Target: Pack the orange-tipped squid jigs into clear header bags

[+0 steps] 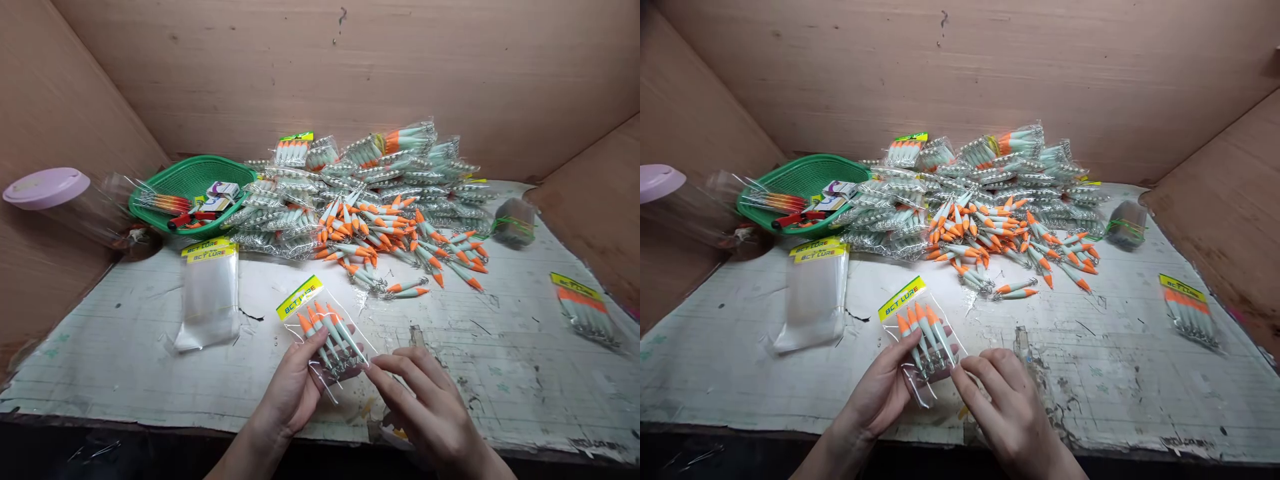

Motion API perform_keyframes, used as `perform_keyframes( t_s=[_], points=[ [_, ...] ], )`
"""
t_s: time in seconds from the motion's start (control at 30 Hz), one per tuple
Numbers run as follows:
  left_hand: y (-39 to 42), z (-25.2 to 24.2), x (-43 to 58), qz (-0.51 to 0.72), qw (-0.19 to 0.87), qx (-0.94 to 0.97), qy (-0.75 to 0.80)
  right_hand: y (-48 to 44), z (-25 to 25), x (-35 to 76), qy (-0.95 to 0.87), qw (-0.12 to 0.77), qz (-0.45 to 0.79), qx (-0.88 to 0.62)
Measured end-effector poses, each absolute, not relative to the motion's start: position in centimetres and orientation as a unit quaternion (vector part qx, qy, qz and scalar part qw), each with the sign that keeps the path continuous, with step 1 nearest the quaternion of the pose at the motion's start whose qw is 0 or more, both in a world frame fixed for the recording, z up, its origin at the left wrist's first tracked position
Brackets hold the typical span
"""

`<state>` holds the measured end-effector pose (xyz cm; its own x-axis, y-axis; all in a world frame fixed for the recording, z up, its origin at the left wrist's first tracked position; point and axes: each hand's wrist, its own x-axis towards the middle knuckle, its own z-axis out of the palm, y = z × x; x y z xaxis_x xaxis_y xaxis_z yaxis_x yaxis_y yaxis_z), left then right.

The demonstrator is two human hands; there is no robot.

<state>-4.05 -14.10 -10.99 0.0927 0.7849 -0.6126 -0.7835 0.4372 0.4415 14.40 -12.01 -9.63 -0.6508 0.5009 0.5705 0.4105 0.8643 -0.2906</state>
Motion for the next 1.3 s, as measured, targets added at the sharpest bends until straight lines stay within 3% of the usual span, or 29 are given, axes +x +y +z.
perform_keyframes(
  t_s=[0.2, 0.37, 0.47, 0.57, 0.67, 0.83, 1.13, 1.3],
  points=[
    [-14.5, -10.9, -3.6, 0.544, 0.753, 0.022, 0.369, -12.0, -9.3, 13.5, -0.838, 0.393, 0.147, -0.349],
    [-15.0, -11.3, -4.4, 0.545, 0.767, -0.047, 0.337, -10.3, -7.2, 14.9, -0.841, 0.33, 0.277, -0.328],
    [-14.7, -11.7, -5.6, 0.577, 0.746, -0.083, 0.321, -7.4, -7.9, 16.9, -0.819, 0.327, 0.211, -0.422],
    [-14.1, -11.9, -6.3, 0.602, 0.732, -0.081, 0.31, -4.5, -10.6, 17.9, -0.801, 0.252, 0.11, -0.532],
    [-13.6, -11.9, -6.2, 0.611, 0.718, -0.07, 0.325, -3.2, -13.4, 17.0, -0.793, 0.191, 0.088, -0.572],
    [-13.7, -11.5, -5.3, 0.595, 0.716, -0.054, 0.36, -3.6, -15.2, 14.4, -0.754, 0.182, 0.037, -0.63],
    [-13.7, -11.4, -5.0, 0.603, 0.698, -0.085, 0.378, -6.4, -15.6, 17.9, -0.769, 0.23, 0.1, -0.588],
    [-13.8, -11.3, -4.9, 0.589, 0.706, -0.075, 0.385, -9.6, -10.8, 20.9, -0.807, 0.298, 0.205, -0.467]
  ],
)
